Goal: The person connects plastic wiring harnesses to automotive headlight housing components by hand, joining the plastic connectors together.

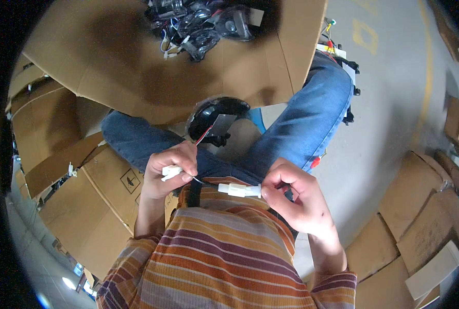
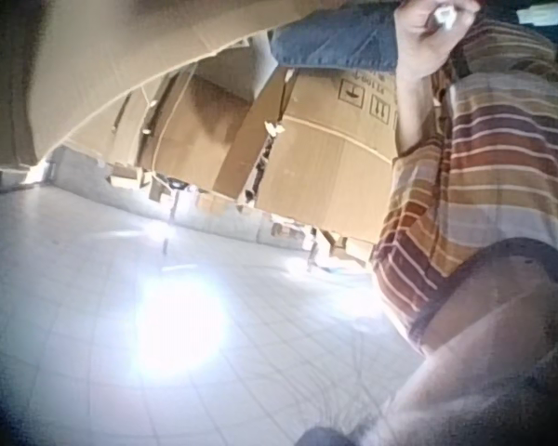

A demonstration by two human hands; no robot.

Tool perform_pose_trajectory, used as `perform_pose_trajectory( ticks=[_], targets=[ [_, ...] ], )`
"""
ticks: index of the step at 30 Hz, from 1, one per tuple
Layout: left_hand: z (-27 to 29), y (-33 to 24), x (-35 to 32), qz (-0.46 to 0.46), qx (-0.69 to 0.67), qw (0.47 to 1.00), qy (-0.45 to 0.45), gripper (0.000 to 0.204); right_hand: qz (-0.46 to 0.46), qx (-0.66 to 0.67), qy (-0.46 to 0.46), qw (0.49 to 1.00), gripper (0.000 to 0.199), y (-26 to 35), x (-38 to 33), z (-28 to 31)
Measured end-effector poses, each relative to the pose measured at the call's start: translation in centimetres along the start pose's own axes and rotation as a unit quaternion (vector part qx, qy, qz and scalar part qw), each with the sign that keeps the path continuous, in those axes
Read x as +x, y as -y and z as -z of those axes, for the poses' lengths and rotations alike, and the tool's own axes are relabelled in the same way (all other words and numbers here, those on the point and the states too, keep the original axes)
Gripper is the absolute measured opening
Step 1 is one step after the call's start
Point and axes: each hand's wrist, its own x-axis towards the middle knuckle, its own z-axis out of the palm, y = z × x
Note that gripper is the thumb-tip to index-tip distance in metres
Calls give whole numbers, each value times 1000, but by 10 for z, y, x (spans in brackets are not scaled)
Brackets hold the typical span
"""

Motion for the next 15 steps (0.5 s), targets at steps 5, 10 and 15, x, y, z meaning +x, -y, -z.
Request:
perform_pose_trajectory(
  ticks=[5, 10, 15],
  targets=[
    [-5, 0, 2, -22, 97, 995, 7, 13, 34, -98, -56, 993, 7, -4, -2, -7],
    [-12, -13, -8, -27, 137, 989, -42, 16, 46, -69, -45, 996, 9, -4, -3, 0],
    [-11, -83, -67, -87, 128, 924, -350, 31, 68, -12, -108, 992, 5, 1, -6, 15]
  ],
)
